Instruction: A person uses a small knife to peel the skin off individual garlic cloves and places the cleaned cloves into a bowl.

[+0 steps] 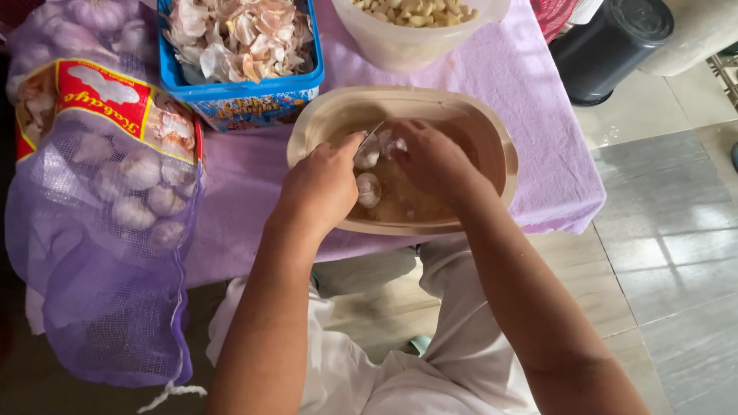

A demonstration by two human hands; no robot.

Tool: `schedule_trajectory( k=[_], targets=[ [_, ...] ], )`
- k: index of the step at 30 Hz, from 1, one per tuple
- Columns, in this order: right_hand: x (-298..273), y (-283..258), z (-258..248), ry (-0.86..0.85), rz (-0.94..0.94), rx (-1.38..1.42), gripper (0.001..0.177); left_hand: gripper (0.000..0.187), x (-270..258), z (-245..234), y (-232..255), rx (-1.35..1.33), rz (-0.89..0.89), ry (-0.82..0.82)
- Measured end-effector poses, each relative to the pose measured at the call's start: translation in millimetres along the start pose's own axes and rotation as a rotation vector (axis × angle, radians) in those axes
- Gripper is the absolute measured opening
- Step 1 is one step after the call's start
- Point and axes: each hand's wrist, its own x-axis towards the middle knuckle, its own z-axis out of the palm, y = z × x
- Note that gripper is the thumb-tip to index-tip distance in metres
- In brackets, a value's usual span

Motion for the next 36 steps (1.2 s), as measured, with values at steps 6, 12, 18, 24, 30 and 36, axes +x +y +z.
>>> schedule_trajectory(
  k=[6,12,18,24,30,36],
  targets=[
    [-11.8,20.9,-8.7,-0.057,0.086,0.185,0.044,0.058,-2.7,-1.3,-2.0,0.035,-0.024,-0.034],
    [-24.0,7.2,-17.0,-0.075,0.263,-0.111,0.044,0.058,0.0,11.3,-3.4,0.032,0.022,0.05],
    [-22.1,-24.6,-38.3,-0.045,0.373,0.468,0.052,0.06,-8.0,16.1,6.3,-0.105,0.16,0.083],
    [-19.6,-12.6,-33.6,0.264,0.341,1.223,0.053,0.052,-22.3,13.0,6.3,-0.251,0.244,0.202],
    [-19.5,-16.0,-23.3,0.251,0.289,1.27,0.055,0.057,-21.6,23.6,0.6,-0.172,0.173,0.174],
    [-21.6,-15.1,-18.4,0.347,0.164,1.03,0.059,0.059,-13.7,31.8,-0.7,-0.218,0.176,0.204]
  ],
)
